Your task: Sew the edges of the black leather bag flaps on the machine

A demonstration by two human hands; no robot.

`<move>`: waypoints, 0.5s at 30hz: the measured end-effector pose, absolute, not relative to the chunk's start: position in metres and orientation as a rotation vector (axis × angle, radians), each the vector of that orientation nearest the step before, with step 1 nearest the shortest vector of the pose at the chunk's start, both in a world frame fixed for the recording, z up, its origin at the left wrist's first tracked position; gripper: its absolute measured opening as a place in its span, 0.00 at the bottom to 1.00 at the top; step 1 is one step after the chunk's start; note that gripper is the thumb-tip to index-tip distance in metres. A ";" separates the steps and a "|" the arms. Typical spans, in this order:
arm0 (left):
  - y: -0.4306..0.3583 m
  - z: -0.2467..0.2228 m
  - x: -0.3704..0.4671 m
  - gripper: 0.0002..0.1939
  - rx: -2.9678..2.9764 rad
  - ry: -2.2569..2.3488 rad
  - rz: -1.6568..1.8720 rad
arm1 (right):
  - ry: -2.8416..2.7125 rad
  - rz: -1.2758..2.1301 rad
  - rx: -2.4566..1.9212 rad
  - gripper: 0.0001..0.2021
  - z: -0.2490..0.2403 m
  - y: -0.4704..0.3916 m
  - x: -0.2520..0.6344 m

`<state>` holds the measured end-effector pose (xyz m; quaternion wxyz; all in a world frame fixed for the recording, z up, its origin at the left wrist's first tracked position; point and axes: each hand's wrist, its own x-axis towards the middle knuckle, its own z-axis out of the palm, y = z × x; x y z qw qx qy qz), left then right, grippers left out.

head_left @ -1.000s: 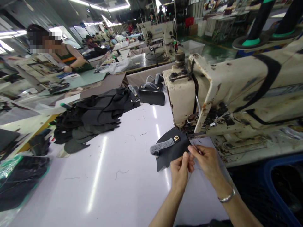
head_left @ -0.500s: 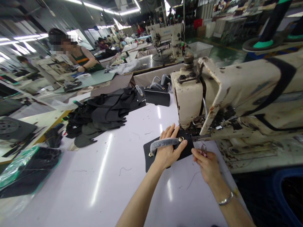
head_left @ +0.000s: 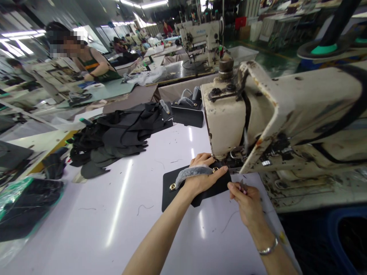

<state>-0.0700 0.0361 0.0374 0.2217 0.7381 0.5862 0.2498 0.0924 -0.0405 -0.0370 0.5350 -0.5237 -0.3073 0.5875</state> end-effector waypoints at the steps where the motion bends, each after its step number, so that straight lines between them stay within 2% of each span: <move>1: 0.039 0.037 -0.070 0.16 2.028 1.611 0.691 | -0.734 1.398 -1.246 0.23 -0.037 -0.039 0.092; 9: 0.048 0.042 -0.078 0.17 1.827 1.451 0.698 | -0.833 1.306 -1.266 0.23 -0.039 -0.033 0.091; 15: 0.053 0.046 -0.081 0.14 1.695 1.370 0.711 | -0.857 1.291 -1.301 0.24 -0.034 -0.031 0.090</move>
